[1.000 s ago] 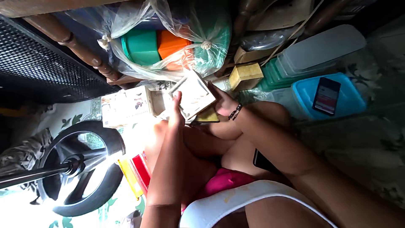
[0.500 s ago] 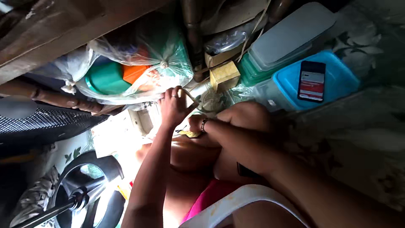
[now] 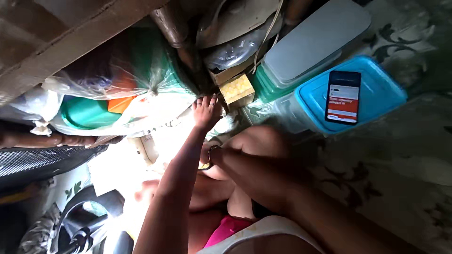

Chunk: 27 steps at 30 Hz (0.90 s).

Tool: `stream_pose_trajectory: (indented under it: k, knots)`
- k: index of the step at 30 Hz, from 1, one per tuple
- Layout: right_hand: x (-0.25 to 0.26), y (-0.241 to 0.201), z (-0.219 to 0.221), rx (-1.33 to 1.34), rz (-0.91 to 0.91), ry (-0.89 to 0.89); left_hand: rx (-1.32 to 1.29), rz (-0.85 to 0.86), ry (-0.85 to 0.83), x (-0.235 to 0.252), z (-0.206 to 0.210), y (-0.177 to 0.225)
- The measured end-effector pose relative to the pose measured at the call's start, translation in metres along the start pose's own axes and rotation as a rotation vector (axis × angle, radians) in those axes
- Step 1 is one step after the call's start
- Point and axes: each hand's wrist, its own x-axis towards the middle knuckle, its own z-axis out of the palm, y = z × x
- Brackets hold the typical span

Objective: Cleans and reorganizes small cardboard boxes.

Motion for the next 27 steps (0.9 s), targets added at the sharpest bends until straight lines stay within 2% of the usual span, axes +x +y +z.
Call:
stream_pose_trajectory:
  k: [3, 5, 6, 8, 10, 12, 13, 14, 15, 16, 17, 18, 22, 24, 25, 26, 27]
  knots:
    - [-0.005, -0.076, -0.010, -0.231, 0.240, 0.073, -0.018, 0.064, 0.065, 0.001, 0.006, -0.001]
    - [0.004, -0.089, -0.016, -0.326, 0.330, -0.156, -0.024, 0.038, 0.048, -0.006, 0.002, 0.004]
    - [0.005, -0.085, -0.016, -0.328, 0.298, -0.175, -0.038, -0.011, 0.015, -0.012, -0.001, 0.008]
    - [-0.006, -0.076, -0.013, -0.207, 0.207, 0.027, -0.051, -0.083, 0.007, -0.026, 0.003, 0.010]
    - [-0.012, -0.081, -0.012, -0.021, 0.251, 0.164, -0.033, -0.155, -0.015, -0.038, 0.012, 0.004]
    - [-0.010, -0.025, -0.008, 0.090, -0.022, 0.212, -0.068, -0.281, -0.066, -0.046, 0.014, -0.001]
    - [-0.005, -0.015, -0.007, 0.009, -0.004, 0.130, -0.096, -0.338, -0.079, -0.047, 0.012, -0.004]
    - [0.006, -0.025, -0.005, -0.179, 0.107, -0.034, -0.143, -0.377, -0.078, -0.046, 0.011, -0.008]
    - [0.031, -0.042, -0.001, -0.406, 0.250, -0.296, -0.180, -0.388, -0.072, -0.045, 0.010, -0.010]
    - [0.061, -0.038, 0.010, -0.591, 0.291, -0.512, -0.207, -0.382, -0.063, -0.044, 0.010, -0.011]
    - [0.090, -0.012, 0.024, -0.721, 0.201, -0.627, -0.231, -0.375, -0.061, -0.042, 0.010, -0.010]
    - [0.109, 0.019, 0.035, -0.757, 0.082, -0.645, -0.255, -0.378, -0.068, -0.039, 0.010, -0.008]
    - [0.121, 0.039, 0.055, -0.717, 0.198, -0.538, -0.345, -0.441, -0.126, -0.026, 0.000, 0.005]
    - [0.122, 0.036, 0.051, -0.715, 0.202, -0.588, -0.358, -0.441, -0.122, -0.024, -0.001, 0.006]
    - [0.120, 0.036, 0.045, -0.704, 0.140, -0.616, -0.357, -0.440, -0.121, -0.023, 0.000, 0.004]
    - [0.111, 0.031, 0.035, -0.661, 0.058, -0.613, -0.357, -0.443, -0.125, -0.024, 0.002, 0.002]
    - [0.086, 0.009, 0.022, -0.580, 0.040, -0.537, -0.356, -0.450, -0.135, -0.026, 0.003, 0.001]
